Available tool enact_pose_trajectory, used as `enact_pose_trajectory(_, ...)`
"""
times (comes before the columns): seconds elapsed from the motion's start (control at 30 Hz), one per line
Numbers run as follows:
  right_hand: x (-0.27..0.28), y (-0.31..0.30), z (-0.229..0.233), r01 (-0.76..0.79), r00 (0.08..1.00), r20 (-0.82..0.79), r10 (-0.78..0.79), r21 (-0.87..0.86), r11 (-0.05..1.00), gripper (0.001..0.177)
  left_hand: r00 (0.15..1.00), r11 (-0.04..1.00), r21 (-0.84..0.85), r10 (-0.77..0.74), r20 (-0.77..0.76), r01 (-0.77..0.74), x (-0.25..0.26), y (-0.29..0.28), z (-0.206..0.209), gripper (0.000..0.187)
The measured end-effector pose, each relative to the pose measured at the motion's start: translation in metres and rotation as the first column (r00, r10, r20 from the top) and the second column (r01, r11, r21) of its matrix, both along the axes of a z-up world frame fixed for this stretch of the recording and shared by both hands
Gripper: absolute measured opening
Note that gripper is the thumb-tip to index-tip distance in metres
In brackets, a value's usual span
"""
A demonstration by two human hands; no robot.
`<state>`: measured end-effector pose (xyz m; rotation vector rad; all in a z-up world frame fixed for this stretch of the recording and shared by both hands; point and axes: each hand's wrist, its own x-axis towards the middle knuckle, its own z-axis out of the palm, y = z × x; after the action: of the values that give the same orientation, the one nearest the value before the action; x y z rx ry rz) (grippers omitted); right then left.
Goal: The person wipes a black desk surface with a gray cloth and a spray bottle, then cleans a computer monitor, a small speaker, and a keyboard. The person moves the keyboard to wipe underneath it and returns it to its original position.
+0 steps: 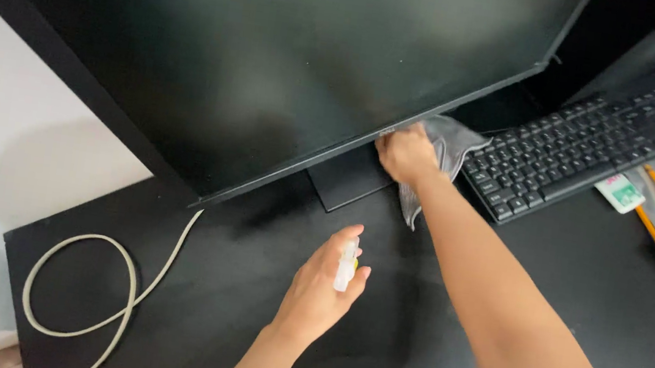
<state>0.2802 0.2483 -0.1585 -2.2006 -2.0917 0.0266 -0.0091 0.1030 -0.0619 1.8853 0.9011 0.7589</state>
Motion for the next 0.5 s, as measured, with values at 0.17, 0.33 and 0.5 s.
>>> enact_pose_trajectory(0.17,-0.043,0.009,-0.01,0.078,0.986,0.151,-0.068,-0.059,0.995,0.047,0.997,0.991,-0.113,0.07,0.021,-0.067,-0.005,-0.001,-0.016,0.062)
enact_pose_trajectory(0.33,-0.131,-0.056,0.003,0.055,0.998,-0.05,-0.04,0.347,0.936,0.043,0.978,0.979,0.017,0.203,0.054,-0.204,-0.019,0.0,-0.03,0.061)
enact_pose_trajectory(0.5,-0.1,-0.085,0.05,-0.47,0.776,-0.295,0.558,0.321,0.822,0.052,0.934,0.935,-0.047,0.354,0.041,-0.352,-0.016,0.003,-0.021,0.065)
